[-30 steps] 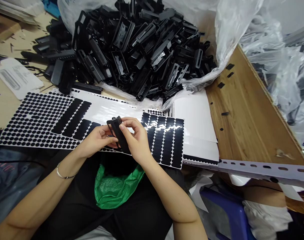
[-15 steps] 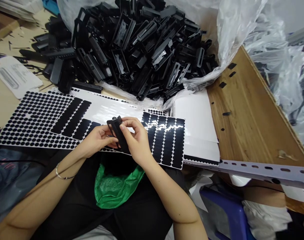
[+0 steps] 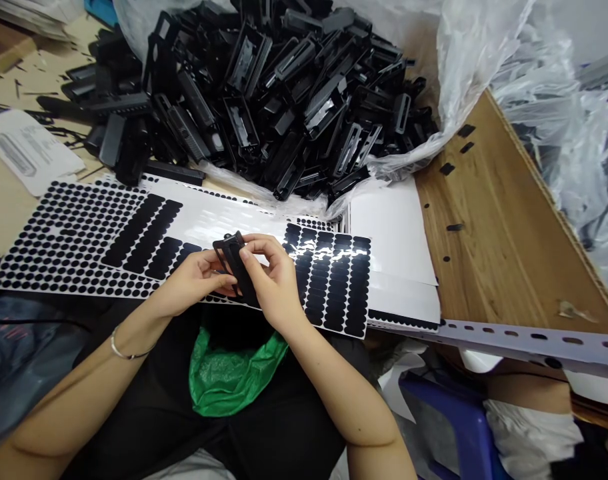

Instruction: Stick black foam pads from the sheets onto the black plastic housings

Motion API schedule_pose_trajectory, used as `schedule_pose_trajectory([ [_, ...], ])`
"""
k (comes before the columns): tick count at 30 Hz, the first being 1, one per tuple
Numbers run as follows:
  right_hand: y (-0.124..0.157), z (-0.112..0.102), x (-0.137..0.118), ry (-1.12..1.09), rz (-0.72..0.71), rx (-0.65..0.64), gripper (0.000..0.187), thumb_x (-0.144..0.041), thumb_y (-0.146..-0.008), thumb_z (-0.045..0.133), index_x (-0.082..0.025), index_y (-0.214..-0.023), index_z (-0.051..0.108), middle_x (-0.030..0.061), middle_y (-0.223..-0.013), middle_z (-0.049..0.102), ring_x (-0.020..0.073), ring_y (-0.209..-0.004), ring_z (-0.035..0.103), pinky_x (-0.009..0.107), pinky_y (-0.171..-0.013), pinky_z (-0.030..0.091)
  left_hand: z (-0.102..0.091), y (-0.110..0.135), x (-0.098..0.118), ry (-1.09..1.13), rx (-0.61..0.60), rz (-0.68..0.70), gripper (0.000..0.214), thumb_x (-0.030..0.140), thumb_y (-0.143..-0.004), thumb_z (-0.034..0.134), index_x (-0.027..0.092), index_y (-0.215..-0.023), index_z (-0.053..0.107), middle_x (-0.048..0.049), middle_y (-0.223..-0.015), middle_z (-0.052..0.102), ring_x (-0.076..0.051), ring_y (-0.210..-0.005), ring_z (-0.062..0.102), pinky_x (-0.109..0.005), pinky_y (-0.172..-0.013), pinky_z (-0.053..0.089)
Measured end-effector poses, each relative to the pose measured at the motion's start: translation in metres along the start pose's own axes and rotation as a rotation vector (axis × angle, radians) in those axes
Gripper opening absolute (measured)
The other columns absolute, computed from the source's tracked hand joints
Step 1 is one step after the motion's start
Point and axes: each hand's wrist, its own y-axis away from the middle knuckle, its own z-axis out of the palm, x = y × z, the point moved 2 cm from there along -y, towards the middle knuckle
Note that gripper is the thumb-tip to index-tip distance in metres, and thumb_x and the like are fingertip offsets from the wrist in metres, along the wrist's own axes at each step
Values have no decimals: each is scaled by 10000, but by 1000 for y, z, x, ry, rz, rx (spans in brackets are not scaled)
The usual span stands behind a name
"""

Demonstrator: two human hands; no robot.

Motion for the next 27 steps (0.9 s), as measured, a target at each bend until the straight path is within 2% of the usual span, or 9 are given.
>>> schedule_pose_trajectory([
  [12, 1, 1, 1, 16, -16, -4, 161, -345, -882, 691, -213, -792, 666, 59, -1120, 645, 208, -1041, 626, 327, -852, 570, 1, 1, 1, 8, 4, -1, 364, 304, -648, 897, 140, -906, 700, -14, -788, 715, -175, -675, 732, -309, -683, 652],
  [21, 0, 0, 1, 35, -40, 7, 125, -299, -881, 676, -213, -792, 666, 68, -1105, 649, 211, -1057, 633, 332, -852, 574, 0, 0, 0, -5, 11, -6, 284, 248, -665, 861, 146, -878, 704, -11, -773, 718, -171, -664, 733, -289, -669, 645],
  [27, 1, 1, 3, 52, -38, 26, 158, -342, -875, 699, -216, -786, 663, 68, -1113, 660, 218, -1056, 637, 353, -864, 577, 0, 0, 0, -16, 30, 7, 257, 228, -674, 842, 146, -877, 708, -11, -774, 731, -161, -653, 738, -252, -647, 636],
])
